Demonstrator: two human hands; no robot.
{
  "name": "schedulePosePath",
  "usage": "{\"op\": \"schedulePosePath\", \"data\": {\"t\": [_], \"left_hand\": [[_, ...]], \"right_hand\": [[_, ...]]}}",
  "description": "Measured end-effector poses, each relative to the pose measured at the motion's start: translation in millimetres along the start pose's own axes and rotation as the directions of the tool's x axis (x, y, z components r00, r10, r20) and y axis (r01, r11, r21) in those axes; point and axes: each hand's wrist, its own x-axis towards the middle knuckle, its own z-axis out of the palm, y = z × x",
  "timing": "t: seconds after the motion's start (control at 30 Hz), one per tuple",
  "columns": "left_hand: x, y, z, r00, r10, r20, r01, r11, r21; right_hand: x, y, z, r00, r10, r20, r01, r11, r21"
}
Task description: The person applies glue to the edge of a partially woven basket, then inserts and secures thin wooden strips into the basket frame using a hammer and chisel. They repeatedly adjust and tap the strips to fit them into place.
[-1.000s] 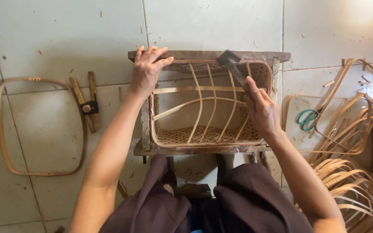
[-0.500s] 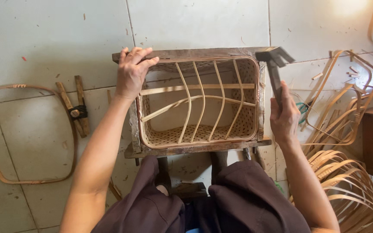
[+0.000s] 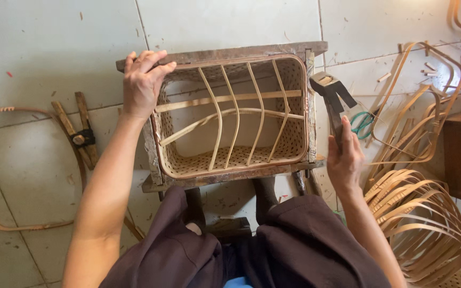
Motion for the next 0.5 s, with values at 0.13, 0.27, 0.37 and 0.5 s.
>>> {"op": "schedulePosePath", "data": {"t": [0.13,0.27,0.37,0.5], "left_hand": [[3,5,-5,1.000,-0.002,0.006,0.002,1.000,-0.010],[3,7,-9,1.000,0.020,0.002,-0.020,1.000,-0.008],[0,5,-8,1.000,-0.006,0.031,0.006,1.000,-0.017],[1,-3,3,1.000,-0.012,-0.001,0.012,1.000,0.000]], "right_hand": [[6,-7,-2,0.992,0.018,0.124,-0.015,1.000,-0.017],[-2,-7,-12,0.998,0.016,0.068,-0.011,0.998,-0.060],[-10,-3,-10,0.989,0.075,0.130,-0.079,0.996,0.026],[-22,10,-13,0.986,0.023,0.166,-0.015,0.999,-0.046]]}}
